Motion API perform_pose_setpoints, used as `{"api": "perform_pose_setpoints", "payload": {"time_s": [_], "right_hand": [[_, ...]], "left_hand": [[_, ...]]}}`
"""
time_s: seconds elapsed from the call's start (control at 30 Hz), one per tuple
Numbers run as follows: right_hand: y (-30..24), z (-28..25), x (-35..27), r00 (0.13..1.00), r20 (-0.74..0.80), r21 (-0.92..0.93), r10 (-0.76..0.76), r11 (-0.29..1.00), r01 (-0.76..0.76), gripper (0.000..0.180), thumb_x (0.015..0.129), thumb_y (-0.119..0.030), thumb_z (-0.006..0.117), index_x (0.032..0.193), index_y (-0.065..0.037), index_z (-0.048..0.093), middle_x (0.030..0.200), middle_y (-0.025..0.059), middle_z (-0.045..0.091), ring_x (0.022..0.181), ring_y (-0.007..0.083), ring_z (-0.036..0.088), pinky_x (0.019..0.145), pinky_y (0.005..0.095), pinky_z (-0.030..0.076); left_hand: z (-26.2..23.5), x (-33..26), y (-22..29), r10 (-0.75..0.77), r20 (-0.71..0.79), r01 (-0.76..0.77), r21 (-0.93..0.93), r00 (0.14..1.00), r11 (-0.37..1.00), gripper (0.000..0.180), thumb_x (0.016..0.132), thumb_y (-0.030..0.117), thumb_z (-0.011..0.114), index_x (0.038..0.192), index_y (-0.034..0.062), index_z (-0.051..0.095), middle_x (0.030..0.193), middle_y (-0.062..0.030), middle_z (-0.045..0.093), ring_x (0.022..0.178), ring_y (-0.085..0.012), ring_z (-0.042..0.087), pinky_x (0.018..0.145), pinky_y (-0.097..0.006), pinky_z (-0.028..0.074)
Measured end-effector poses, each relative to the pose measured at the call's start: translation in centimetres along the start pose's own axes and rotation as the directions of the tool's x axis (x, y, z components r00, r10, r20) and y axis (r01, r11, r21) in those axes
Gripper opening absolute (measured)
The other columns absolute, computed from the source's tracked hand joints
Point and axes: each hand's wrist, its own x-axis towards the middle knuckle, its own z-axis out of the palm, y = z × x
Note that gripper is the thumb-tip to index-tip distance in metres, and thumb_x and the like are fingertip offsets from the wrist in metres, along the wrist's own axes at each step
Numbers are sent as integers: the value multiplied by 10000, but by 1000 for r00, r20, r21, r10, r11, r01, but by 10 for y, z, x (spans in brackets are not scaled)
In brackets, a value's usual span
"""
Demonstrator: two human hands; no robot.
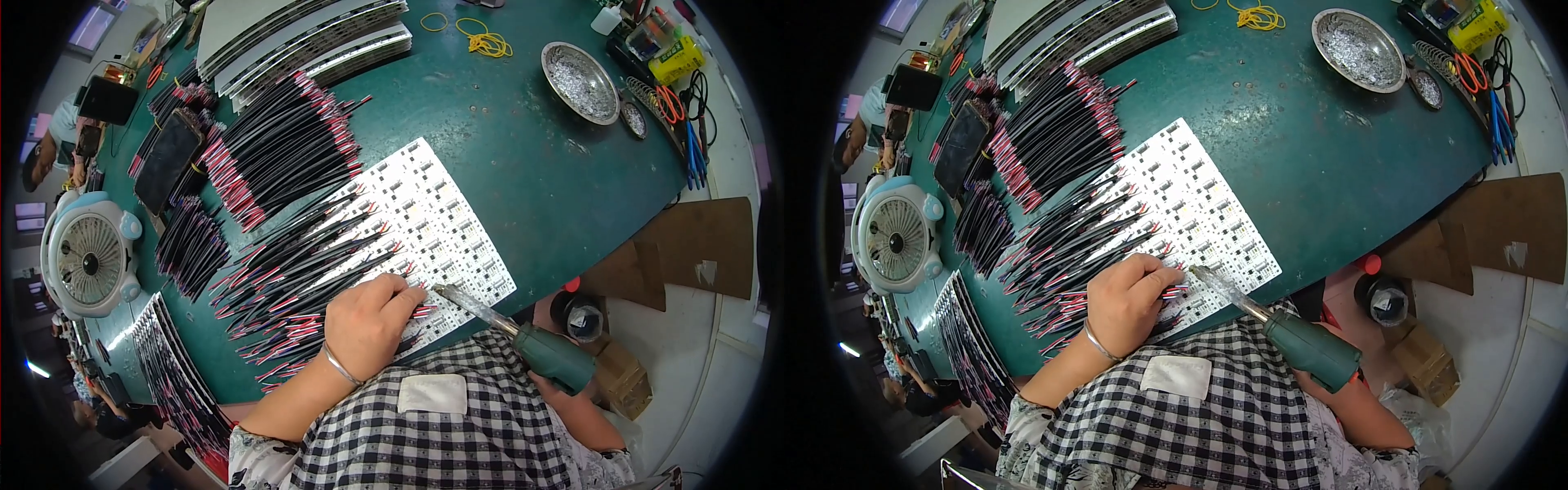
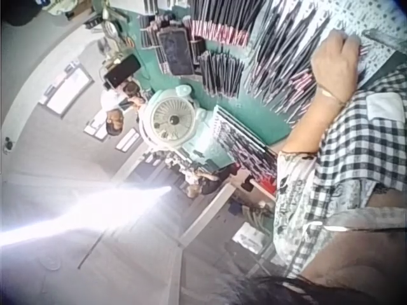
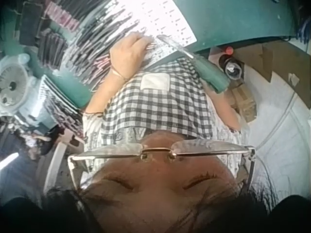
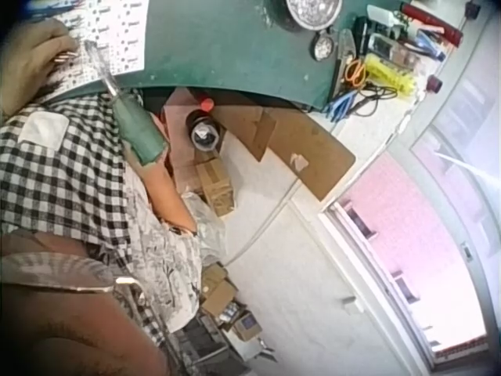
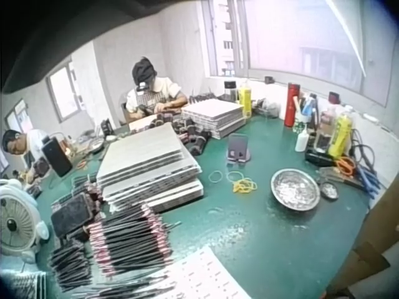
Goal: The person secures wire components onto a circuit board using a hot glue gun.
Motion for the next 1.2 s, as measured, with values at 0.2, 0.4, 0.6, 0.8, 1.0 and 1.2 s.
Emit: {"api": "perform_pose_setpoints", "payload": {"time_s": [0.2,0.4,0.6,0.8,1.0,1.2], "right_hand": [[-3,1,4,1000,-25,118,9,993,-6,279,770,-82,668,1039,-13,650,1026,151,650,925,288,646,813,350,510],[16,10,-29,990,24,2,142,990,-142,414,829,-288,667,1141,-21,624,1052,110,635,946,242,599,847,349,456],[35,16,-51,974,41,73,221,972,-224,492,899,-379,558,1228,-13,572,1052,81,620,923,189,587,842,326,447],[18,5,-39,969,2,204,246,949,-241,273,767,-109,674,1031,-42,666,1013,123,664,913,288,631,808,364,486],[9,-12,-27,995,43,-44,85,996,-83,288,784,-140,676,1041,-15,652,1014,140,659,913,283,649,807,347,510],[6,-5,-24,999,-35,6,11,1000,-11,295,801,-170,677,1044,-7,645,998,138,658,895,279,656,795,347,516]], "left_hand": [[1,-2,-1,38,2,-38,26,999,999,231,653,7,655,850,121,694,769,-25,596,621,-202,593,516,-314,471],[0,-5,-3,56,36,-57,26,998,998,272,645,13,657,896,113,688,811,-30,598,657,-210,595,550,-321,478],[-7,-8,-1,69,81,-62,-88,994,994,412,589,8,688,993,85,680,939,-68,580,800,-238,585,668,-353,477],[-16,-13,6,193,-25,-193,-7,981,981,377,654,55,655,1029,86,684,839,-32,556,707,-200,545,608,-316,425],[-14,-13,12,197,131,-208,73,972,975,333,736,124,623,1064,99,674,737,4,499,627,-142,517,524,-290,386],[-2,-13,11,213,57,-217,80,975,973,286,733,129,625,1013,99,669,719,-5,494,601,-143,531,506,-289,420]]}}
